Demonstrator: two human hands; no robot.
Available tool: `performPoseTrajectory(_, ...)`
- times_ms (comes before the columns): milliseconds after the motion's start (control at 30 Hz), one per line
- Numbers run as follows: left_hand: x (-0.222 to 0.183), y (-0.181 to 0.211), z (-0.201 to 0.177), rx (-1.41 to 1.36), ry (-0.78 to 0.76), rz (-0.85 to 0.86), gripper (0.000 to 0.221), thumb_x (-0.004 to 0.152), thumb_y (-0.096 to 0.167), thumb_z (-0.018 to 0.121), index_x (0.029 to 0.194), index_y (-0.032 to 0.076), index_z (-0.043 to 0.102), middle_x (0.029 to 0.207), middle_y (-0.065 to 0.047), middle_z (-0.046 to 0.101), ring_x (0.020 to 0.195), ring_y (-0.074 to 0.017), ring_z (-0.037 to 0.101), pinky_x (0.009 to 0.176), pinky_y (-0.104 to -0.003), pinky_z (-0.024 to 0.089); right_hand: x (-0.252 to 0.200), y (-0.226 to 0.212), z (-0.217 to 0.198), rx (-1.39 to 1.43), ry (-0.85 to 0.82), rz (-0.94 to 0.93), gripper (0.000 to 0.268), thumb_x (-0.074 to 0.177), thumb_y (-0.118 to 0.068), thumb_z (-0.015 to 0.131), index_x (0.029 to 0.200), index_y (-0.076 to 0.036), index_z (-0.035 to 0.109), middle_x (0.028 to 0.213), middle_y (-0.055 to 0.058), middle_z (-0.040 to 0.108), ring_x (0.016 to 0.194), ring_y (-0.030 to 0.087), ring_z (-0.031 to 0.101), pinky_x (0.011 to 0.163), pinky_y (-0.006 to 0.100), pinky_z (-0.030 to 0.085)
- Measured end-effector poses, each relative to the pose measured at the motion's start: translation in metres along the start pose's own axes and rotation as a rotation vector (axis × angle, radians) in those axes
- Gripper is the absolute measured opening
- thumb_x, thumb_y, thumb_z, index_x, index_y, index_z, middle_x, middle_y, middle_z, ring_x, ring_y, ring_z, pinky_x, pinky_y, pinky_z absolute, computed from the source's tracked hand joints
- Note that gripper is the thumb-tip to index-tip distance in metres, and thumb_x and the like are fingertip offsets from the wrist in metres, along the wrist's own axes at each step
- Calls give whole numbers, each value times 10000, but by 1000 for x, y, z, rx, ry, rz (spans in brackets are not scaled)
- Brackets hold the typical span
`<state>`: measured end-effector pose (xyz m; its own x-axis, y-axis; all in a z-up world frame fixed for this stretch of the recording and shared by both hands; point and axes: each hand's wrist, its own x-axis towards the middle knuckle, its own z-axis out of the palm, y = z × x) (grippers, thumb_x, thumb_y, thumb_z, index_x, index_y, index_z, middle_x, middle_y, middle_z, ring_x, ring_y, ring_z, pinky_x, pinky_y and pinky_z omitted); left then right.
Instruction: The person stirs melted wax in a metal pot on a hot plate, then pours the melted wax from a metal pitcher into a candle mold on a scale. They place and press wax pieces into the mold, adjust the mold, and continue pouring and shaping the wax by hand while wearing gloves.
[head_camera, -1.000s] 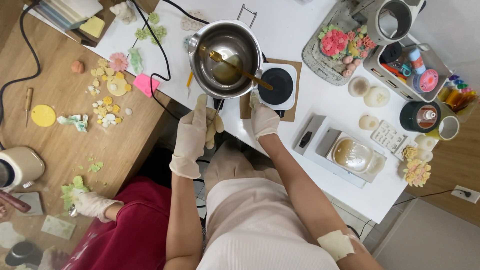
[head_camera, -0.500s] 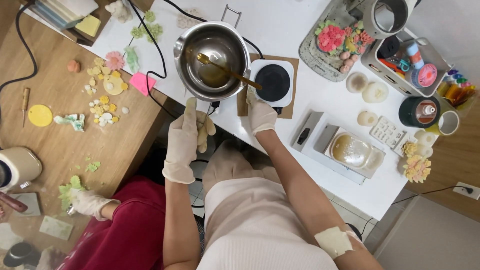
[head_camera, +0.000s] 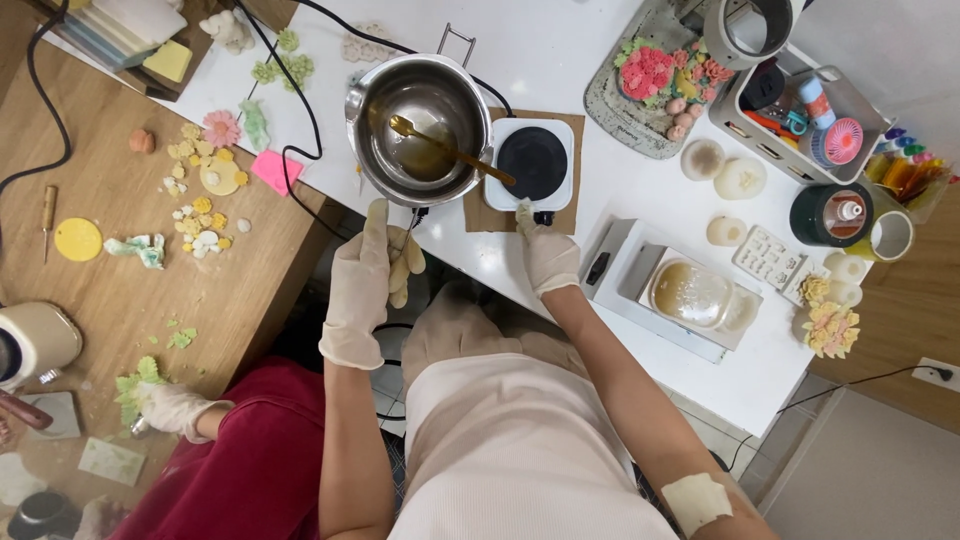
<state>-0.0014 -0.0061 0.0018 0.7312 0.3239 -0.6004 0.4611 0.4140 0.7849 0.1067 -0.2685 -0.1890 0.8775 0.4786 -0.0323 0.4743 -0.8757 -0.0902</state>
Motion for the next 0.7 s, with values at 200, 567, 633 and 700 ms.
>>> performPoseTrajectory(200,-6,-4,6,-16,-15,53,658,1058,516,452,688,5,639,466,2,424,373,-92,343,377,-262,344,12,-30,16,134,-52,-30,248,1012,-192,536,1199,-161,696,841,106,730,718,310,707,632,461,551)
performPoseTrajectory(567,-14,-6,5,-13,25,6,654,1061,507,439,670,18,626,456,3,418,367,-98,325,376,-277,330,18,36,-59,183,-76,244,246,1005,-241,593,1168,-175,766,887,190,716,776,364,694,729,478,544)
performPoseTrajectory(633,-14,-4,4,-15,42,-5,653,1057,508,439,670,18,628,453,1,423,364,-100,329,376,-280,331,38,52,-77,282,17,248,255,966,-222,660,1185,-166,778,945,212,696,804,363,679,775,457,540)
performPoseTrajectory(700,-16,-5,1,-30,73,-18,636,1050,508,445,682,22,630,464,6,443,371,-98,313,373,-284,318,60,70,-82,315,140,204,277,887,-90,731,1135,-172,823,1050,202,663,956,362,629,876,422,516)
